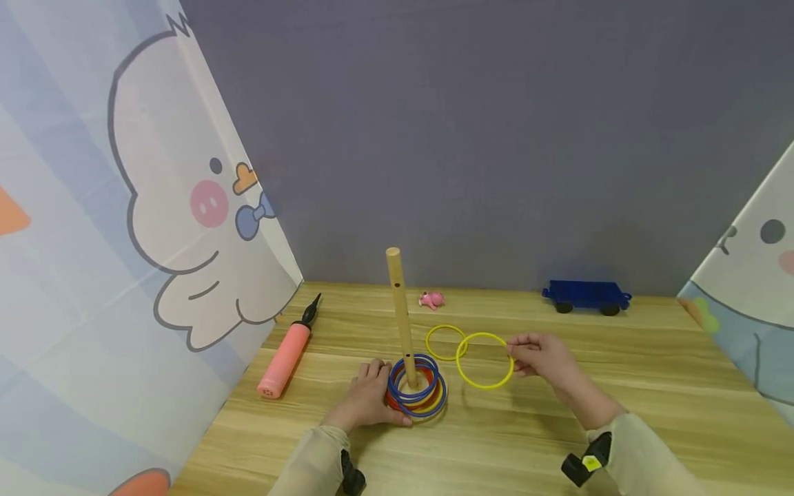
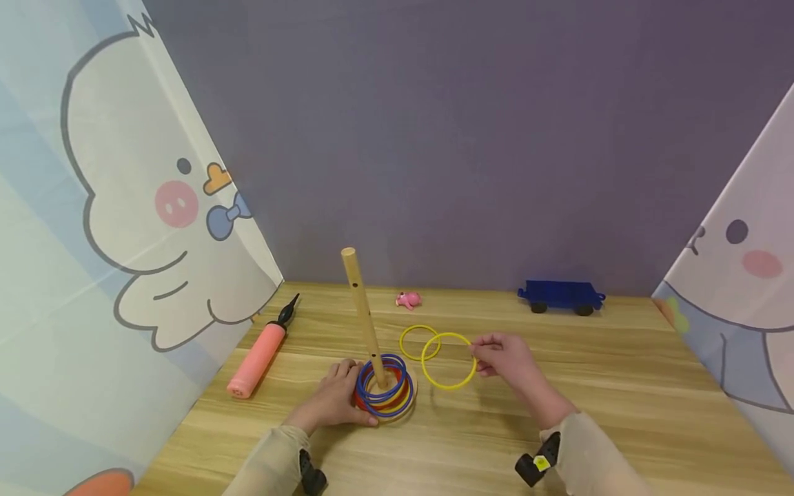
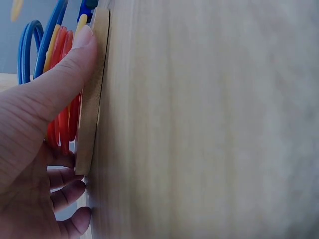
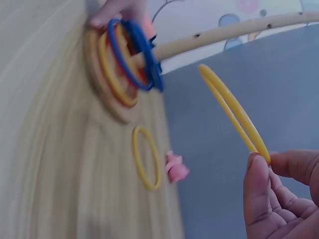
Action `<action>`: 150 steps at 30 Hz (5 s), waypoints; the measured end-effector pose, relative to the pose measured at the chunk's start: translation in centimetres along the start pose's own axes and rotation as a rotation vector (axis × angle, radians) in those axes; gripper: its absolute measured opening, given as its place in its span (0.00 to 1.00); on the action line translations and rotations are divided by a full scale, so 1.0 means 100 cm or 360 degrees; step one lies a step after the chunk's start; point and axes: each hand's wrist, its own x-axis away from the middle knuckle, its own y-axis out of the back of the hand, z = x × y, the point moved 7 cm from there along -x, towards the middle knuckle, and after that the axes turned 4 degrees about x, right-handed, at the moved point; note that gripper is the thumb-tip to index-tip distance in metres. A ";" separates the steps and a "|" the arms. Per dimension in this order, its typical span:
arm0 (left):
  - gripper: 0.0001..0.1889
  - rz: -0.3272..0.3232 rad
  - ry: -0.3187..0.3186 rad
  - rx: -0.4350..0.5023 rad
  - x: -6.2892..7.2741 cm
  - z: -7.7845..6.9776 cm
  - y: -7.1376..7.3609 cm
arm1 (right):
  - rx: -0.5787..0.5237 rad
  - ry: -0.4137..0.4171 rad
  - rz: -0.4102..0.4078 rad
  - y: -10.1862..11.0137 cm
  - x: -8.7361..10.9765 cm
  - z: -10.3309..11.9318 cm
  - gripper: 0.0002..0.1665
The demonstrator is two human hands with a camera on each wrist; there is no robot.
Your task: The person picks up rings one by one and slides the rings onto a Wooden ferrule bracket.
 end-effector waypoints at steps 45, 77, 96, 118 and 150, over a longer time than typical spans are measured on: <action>0.61 -0.0021 -0.0008 -0.0014 -0.001 0.003 -0.003 | -0.0442 0.0395 -0.0034 -0.036 0.027 0.162 0.18; 0.61 0.0004 -0.0009 0.0009 0.002 0.004 -0.006 | -0.0805 0.0354 -0.0081 -0.070 0.006 0.184 0.15; 0.61 -0.0018 -0.0013 0.0016 0.001 0.003 -0.005 | -0.0664 0.0128 -0.0109 -0.073 -0.005 0.129 0.17; 0.60 -0.0021 -0.0015 -0.0004 -0.001 0.004 -0.004 | -0.0641 -0.0032 -0.0086 -0.097 -0.015 0.052 0.12; 0.58 -0.0016 0.0002 0.0029 0.002 0.001 -0.002 | -0.0319 0.0004 -0.0350 -0.100 -0.056 -0.047 0.09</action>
